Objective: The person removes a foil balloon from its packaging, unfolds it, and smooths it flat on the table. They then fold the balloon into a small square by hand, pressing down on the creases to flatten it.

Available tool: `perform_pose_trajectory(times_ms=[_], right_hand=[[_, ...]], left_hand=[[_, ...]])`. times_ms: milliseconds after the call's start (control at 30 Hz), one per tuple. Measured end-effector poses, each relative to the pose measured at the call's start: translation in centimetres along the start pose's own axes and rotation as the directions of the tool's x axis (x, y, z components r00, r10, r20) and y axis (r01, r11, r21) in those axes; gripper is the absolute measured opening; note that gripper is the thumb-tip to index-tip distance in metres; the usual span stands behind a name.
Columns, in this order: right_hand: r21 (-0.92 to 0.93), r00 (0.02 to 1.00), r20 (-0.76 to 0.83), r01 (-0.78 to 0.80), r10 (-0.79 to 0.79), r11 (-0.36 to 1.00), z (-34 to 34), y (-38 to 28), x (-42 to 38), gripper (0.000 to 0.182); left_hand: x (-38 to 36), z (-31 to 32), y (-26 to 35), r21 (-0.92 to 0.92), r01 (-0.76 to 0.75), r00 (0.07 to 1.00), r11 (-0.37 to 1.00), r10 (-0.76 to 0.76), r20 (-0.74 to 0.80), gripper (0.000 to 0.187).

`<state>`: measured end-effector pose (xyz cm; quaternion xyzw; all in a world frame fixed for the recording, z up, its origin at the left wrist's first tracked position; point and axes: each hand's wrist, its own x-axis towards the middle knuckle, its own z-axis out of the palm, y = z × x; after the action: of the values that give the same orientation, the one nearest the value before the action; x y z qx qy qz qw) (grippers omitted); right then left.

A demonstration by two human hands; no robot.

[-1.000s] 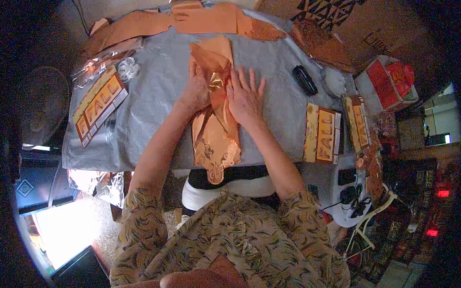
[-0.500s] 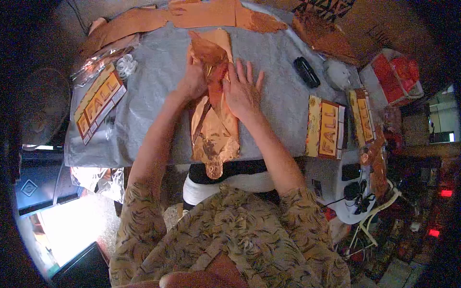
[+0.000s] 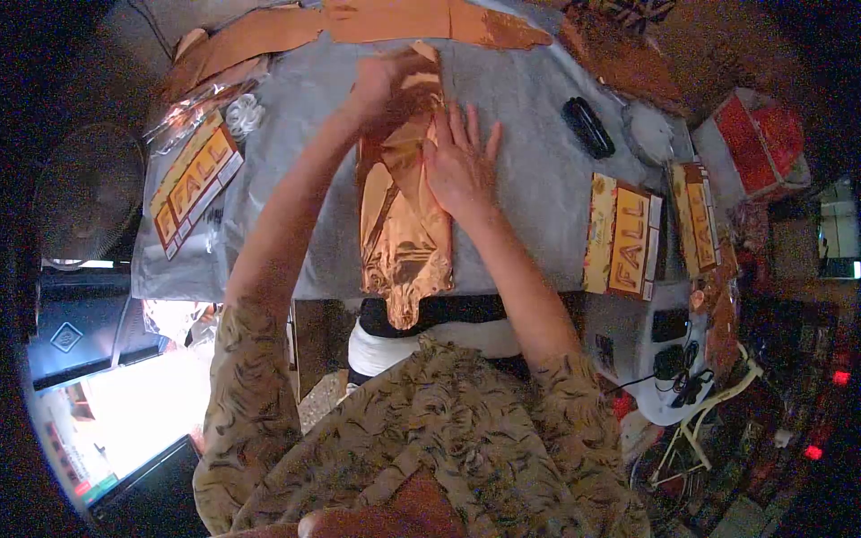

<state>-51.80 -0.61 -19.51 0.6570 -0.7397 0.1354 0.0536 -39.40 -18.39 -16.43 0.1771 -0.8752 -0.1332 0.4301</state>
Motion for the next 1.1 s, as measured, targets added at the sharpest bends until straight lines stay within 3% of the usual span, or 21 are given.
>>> perform_pose_trajectory(times_ms=[67,233,400,433,467,533,567,633,767,833,867,900,933,1000,1033,1067,1100], right_hand=[[-0.064,1.0,0.022,0.002,0.0,0.998,0.1,0.1,0.0,0.058],[-0.014,0.998,-0.054,0.019,-0.02,1.0,0.6,0.4,0.0,0.058],[-0.061,0.994,-0.094,0.057,-0.063,0.996,0.8,0.4,-0.5,0.06],[-0.063,0.986,-0.123,0.105,-0.113,0.992,0.5,0.2,-0.5,0.06],[-0.066,0.974,-0.158,0.154,-0.163,0.986,0.2,0.1,-0.4,0.061],[-0.015,0.958,-0.138,0.252,-0.251,0.968,-0.4,-0.2,-0.5,0.061],[0.034,0.934,-0.127,0.34,-0.334,0.94,-0.6,-0.3,-0.8,0.061],[0.076,0.905,-0.052,0.425,-0.422,0.902,-0.9,-0.8,-1.5,0.062],[0.185,0.782,0.097,0.594,-0.616,0.783,-1.8,-1.9,-3.1,0.068],[0.22,0.715,0.142,0.652,-0.685,0.726,-2.2,-2.6,-4.3,0.066],[0.208,0.716,0.137,0.655,-0.685,0.726,-2.3,-2.7,-5.1,0.066],[0.254,0.659,0.187,0.684,-0.729,0.683,-2.6,-2.8,-6.1,0.065],[0.301,0.596,0.233,0.707,-0.768,0.64,-3.0,-2.9,-7.0,0.064],[0.366,0.577,0.191,0.709,-0.795,0.602,-3.8,-2.4,-7.4,0.06],[0.632,0.645,0.165,0.512,-0.746,0.582,-4.0,-1.9,-7.2,0.059],[0.837,0.707,0.163,0.27,-0.688,0.476,-4.1,-1.6,-6.8,0.058],[0.926,0.897,0.097,0.077,-0.431,0.369,-4.2,-1.6,-6.2,0.057]], left_hand=[[0.2,1.0,1.3,0.195,0.079,0.991,0.978,-0.097,0.087,0.02],[0.4,2.6,-1.3,0.048,-0.019,0.994,0.999,0.013,0.107,0.038],[0.3,1.5,-0.2,0.179,-0.094,0.988,0.979,0.07,0.135,0.051],[0.8,2.6,-1.7,0.033,-0.117,0.985,0.993,0.111,0.134,0.05],[0.2,3.3,-3.0,0.036,-0.109,0.985,0.993,0.103,0.135,0.05],[0.9,1.0,-0.6,0.302,0.037,0.943,0.953,-0.133,0.306,0.061],[1.1,0.4,0.4,0.301,0.042,0.942,0.953,-0.139,0.306,0.061],[1.2,-0.2,1.9,0.308,0.003,0.988,0.951,-0.05,0.145,0.041],[1.0,-0.8,2.9,0.355,-0.037,0.991,0.934,-0.011,0.131,0.042],[1.8,-1.2,3.0,0.395,0.091,0.898,0.914,-0.246,0.364,0.056],[1.3,0.1,1.5,0.396,0.084,0.903,0.914,-0.238,0.357,0.056],[0.2,2.7,-1.4,0.257,-0.034,0.98,0.966,-0.019,0.2,0.053],[-0.1,3.9,-3.1,0.137,-0.184,0.983,0.973,0.185,0.007,0.05],[0.0,2.6,-1.6,0.178,-0.145,0.989,0.973,0.138,0.05,0.05],[-0.1,2.4,-1.3,0.218,-0.092,0.992,0.972,0.071,0.101,0.049],[0.3,2.3,-1.4,0.223,-0.1,0.992,0.97,0.081,0.095,0.049],[0.2,2.7,-2.0,0.204,-0.125,0.989,0.971,0.105,0.102,0.049]])
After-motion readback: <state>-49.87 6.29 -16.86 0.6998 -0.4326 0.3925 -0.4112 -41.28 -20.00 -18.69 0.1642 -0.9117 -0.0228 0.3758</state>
